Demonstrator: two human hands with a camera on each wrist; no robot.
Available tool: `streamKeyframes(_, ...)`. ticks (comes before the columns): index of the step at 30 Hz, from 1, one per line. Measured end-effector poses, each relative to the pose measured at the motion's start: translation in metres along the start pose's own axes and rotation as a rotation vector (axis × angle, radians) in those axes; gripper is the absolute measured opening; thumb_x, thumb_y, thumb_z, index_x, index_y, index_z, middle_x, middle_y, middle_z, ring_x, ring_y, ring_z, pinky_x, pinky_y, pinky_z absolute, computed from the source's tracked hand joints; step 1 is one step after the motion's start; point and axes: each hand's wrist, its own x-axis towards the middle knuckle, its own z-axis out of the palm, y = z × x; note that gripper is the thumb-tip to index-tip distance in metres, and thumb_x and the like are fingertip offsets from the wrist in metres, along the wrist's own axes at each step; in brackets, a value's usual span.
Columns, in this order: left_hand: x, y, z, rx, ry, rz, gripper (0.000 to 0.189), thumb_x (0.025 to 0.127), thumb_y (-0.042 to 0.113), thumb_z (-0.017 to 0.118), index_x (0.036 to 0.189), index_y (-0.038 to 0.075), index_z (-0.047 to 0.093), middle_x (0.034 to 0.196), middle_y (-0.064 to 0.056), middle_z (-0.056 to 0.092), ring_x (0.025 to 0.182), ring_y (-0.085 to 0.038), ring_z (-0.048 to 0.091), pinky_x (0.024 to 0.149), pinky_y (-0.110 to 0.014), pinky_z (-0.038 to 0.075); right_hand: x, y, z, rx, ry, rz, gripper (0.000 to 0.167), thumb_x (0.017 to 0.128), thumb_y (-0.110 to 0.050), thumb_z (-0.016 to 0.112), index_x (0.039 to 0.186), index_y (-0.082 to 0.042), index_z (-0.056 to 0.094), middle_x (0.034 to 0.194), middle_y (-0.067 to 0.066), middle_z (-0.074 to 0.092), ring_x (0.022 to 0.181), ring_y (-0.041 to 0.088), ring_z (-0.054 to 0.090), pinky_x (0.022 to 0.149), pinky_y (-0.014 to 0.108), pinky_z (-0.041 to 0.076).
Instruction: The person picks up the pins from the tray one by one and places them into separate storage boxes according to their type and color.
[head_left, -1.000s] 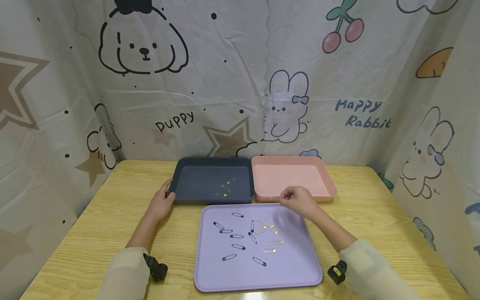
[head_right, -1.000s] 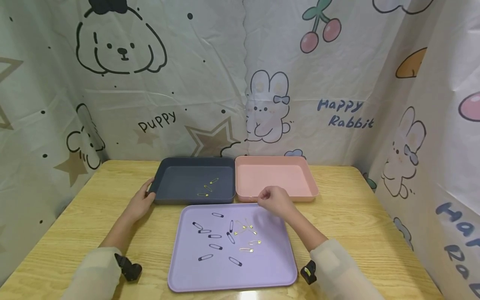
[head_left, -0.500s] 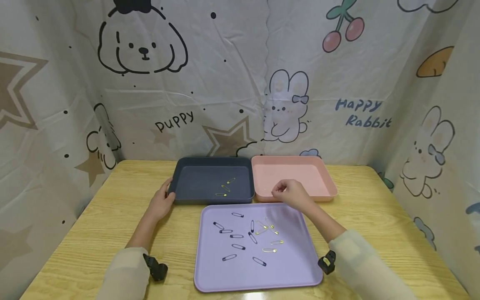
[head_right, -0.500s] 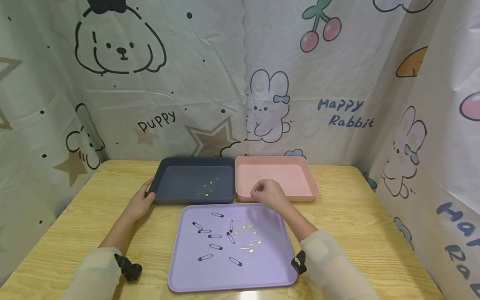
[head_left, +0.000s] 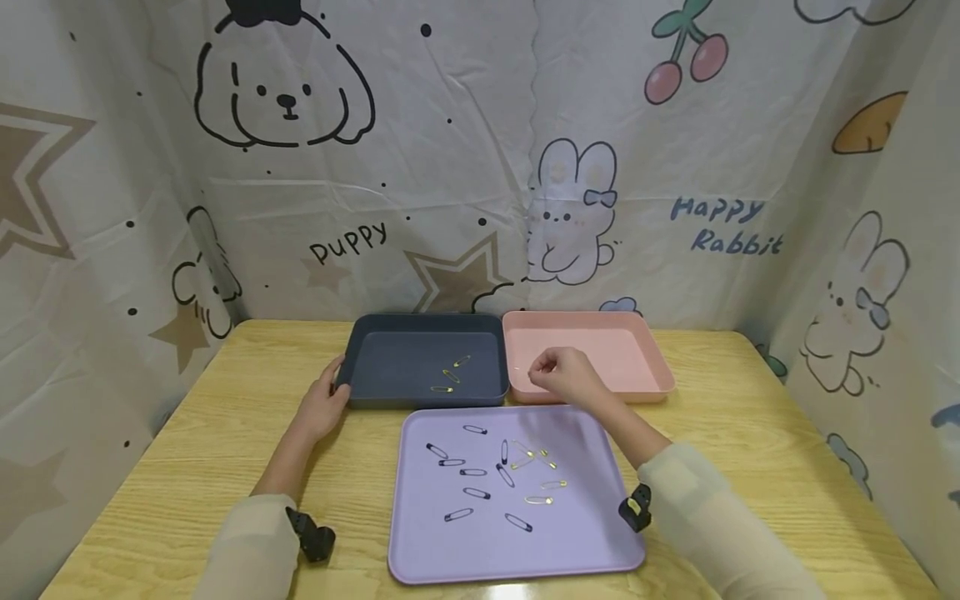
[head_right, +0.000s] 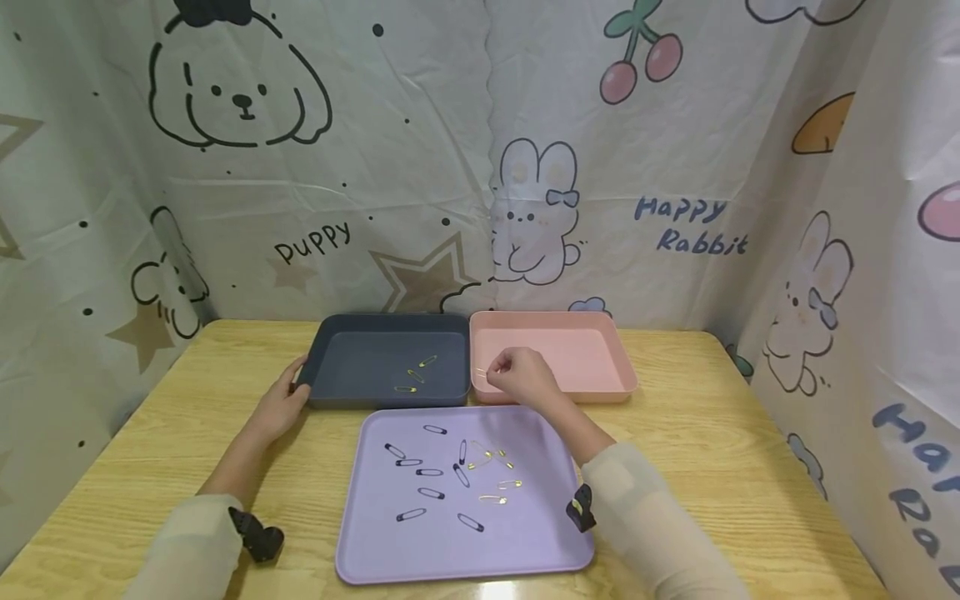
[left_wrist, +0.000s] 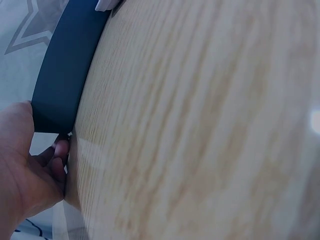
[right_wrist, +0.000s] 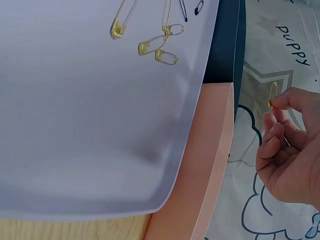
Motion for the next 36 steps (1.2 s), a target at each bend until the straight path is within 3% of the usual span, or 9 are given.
streamKeyframes(9, 0.0, 0.0, -0.001, 0.004, 0.004, 0.001, 0.058, 0.096, 0.018, 0.033, 0.15, 0.007, 0.014, 0.107, -0.023, 0.046, 0.102, -0.035, 0.042, 0.086, -0.047, 0.034, 0.011, -0.006, 0.008, -0.002, -0.003, -0.025, 0.009, 0.077, -0.013, 0.063, 0.073, -0.007, 0.067, 0.069, 0.001, 0.06, 0.066, 0.013, 0.05, 0.062, 0.023, 0.04)
streamKeyframes(19, 0.002, -0.002, -0.001, 0.006, 0.007, 0.015, 0.058, 0.096, 0.016, 0.033, 0.15, 0.007, 0.015, 0.08, -0.009, 0.042, 0.071, -0.022, 0.042, 0.068, -0.032, 0.033, 0.026, -0.02, 0.023, 0.009, -0.015, -0.057, 0.009, 0.079, -0.013, 0.062, 0.074, -0.007, 0.067, 0.07, 0.0, 0.06, 0.066, 0.012, 0.05, 0.064, 0.023, 0.041)
streamKeyframes(27, 0.002, -0.003, 0.0, 0.013, 0.0, -0.009, 0.058, 0.096, 0.018, 0.033, 0.151, 0.009, 0.014, 0.092, -0.015, 0.045, 0.096, -0.032, 0.044, 0.08, -0.042, 0.034, 0.038, -0.036, 0.037, 0.007, -0.038, -0.082, 0.009, 0.08, -0.013, 0.063, 0.076, -0.007, 0.067, 0.072, 0.001, 0.061, 0.066, 0.011, 0.051, 0.063, 0.022, 0.041)
streamKeyframes(36, 0.002, -0.003, 0.0, -0.002, -0.003, -0.02, 0.059, 0.096, 0.02, 0.032, 0.151, 0.011, 0.013, 0.122, -0.028, 0.046, 0.11, -0.036, 0.042, 0.095, -0.052, 0.033, 0.046, -0.054, 0.057, -0.007, -0.051, -0.081, 0.01, 0.081, -0.015, 0.062, 0.079, -0.007, 0.069, 0.076, 0.002, 0.065, 0.064, 0.011, 0.051, 0.06, 0.022, 0.04)
